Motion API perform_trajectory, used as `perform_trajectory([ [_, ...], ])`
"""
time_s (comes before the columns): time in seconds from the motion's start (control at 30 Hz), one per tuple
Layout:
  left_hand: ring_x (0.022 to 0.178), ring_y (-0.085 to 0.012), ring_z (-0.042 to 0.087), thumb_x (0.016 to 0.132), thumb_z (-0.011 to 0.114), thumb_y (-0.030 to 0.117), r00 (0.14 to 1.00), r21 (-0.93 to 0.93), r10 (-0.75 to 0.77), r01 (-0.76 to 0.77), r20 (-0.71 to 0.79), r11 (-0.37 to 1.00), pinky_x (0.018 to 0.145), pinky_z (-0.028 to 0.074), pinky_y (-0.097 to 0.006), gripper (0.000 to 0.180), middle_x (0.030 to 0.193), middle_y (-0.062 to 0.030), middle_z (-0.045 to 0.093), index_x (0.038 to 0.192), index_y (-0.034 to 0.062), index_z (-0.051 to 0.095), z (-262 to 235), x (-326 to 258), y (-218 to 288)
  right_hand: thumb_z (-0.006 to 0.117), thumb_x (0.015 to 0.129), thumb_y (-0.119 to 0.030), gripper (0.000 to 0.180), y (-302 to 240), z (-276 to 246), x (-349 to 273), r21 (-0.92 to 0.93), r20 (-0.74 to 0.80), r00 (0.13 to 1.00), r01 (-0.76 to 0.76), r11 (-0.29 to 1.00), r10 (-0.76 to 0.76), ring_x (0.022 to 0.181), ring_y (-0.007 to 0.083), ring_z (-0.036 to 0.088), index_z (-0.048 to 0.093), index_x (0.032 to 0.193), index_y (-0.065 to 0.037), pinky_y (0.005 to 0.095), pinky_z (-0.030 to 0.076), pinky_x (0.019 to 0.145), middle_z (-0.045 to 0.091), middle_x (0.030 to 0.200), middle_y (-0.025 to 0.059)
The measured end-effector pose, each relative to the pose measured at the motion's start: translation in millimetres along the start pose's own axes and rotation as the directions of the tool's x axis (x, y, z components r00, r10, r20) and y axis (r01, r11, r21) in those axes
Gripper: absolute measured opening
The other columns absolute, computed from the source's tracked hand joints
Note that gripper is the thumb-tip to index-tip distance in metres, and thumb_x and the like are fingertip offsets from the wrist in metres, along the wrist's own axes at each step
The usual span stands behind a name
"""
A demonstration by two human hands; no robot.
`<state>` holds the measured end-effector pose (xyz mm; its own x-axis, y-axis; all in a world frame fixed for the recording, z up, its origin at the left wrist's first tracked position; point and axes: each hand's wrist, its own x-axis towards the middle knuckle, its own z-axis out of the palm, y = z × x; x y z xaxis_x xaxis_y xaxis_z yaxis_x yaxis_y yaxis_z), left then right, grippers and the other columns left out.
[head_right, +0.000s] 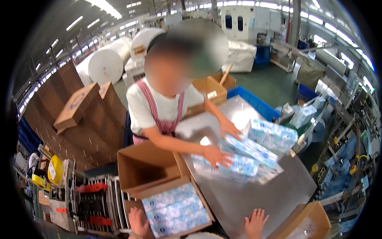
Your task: The person packs bundles of blue product into cardboard boxes, then slides the filled boxes through a taping machine.
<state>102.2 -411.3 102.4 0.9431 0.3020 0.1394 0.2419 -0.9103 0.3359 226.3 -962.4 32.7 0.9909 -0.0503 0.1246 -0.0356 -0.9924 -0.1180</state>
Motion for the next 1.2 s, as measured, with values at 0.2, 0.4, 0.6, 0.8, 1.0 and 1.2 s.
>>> perform_trajectory([
  [0.2,0.129,-0.0392,0.052,0.079,0.078,0.011,0.844,-0.176,-0.523,0.501,-0.115,0.847,0.107,0.042,-0.047,0.074,0.142,-0.0264,0.051,0.143,-0.0036,0.044,-25.2,-36.8,-17.0,0.062,0.094,-0.032,0.045,22.7,-33.9,-13.8,-0.067,0.044,0.989,-0.137,0.988,0.14,0.133,0.0408,0.047,0.064,0.125,0.001,0.0595,0.03,0.112,0.055,0.139,0.0236],
  [0.4,0.08,-0.0373,0.072,0.078,0.081,0.022,0.836,-0.465,-0.546,0.508,0.061,0.725,0.074,0.057,-0.045,0.034,0.086,-0.019,0.074,0.102,-0.0012,0.073,27.3,-37.0,-84.6,0.063,0.093,-0.028,0.034,-188.5,-72.5,88.8,0.674,0.329,0.923,-0.083,0.734,-0.198,0.09,0.0408,0.068,0.067,0.114,-0.002,0.0462,0.054,0.082,0.071,0.098,0.0216],
  [0.6,0.092,-0.0412,0.07,0.08,0.079,0.032,0.866,-0.298,-0.461,0.499,0.191,0.814,0.078,0.056,-0.047,0.041,0.095,-0.024,0.073,0.104,-0.0009,0.072,-0.4,-15.7,-125.5,0.06,0.091,-0.02,0.039,-299.3,-16.4,95.9,0.37,0.47,0.808,0.187,0.91,-0.357,0.098,0.0462,0.067,0.059,0.122,0.004,0.0533,0.053,0.089,0.07,0.104,0.0283],
  [0.8,0.093,-0.0382,0.071,0.081,0.078,0.031,0.885,-0.239,-0.423,0.461,0.194,0.854,0.082,0.056,-0.046,0.036,0.096,-0.0189,0.075,0.105,0.0043,0.073,-69.5,-26.3,-245.9,0.061,0.09,-0.022,0.031,-382.6,10.8,9.1,0.415,0.51,0.818,0.037,0.909,-0.266,0.098,0.0452,0.068,0.065,0.112,-0.001,0.0523,0.054,0.089,0.07,0.102,0.0266],
  [1.0,0.122,-0.0468,0.055,0.088,0.071,0.042,0.93,-0.247,-0.224,0.299,0.291,0.922,0.102,0.046,-0.046,0.076,0.137,-0.0349,0.05,0.137,-0.0096,0.044,-75.9,-38.4,-327.4,0.056,0.099,-0.025,0.078,-540.7,53.8,-97.6,0.861,0.175,0.801,0.157,0.483,-0.573,0.147,0.0415,0.033,0.014,0.161,-0.002,0.0419,0.03,0.119,0.029,0.159,0.0321],
  [1.2,0.136,-0.04,0.043,0.085,0.068,0.055,0.528,-0.152,0.216,-0.162,0.821,0.975,0.113,0.032,-0.052,0.095,0.148,-0.0242,0.045,0.153,-0.002,0.034,-95.3,-34.3,-308.2,0.038,0.097,-0.072,0.091,-600.3,39.5,-90.5,0.301,0.582,0.303,0.782,0.546,-0.755,0.158,0.0315,0.002,0.009,0.164,-0.017,0.0647,0.009,0.121,0.005,0.171,0.0125],
])
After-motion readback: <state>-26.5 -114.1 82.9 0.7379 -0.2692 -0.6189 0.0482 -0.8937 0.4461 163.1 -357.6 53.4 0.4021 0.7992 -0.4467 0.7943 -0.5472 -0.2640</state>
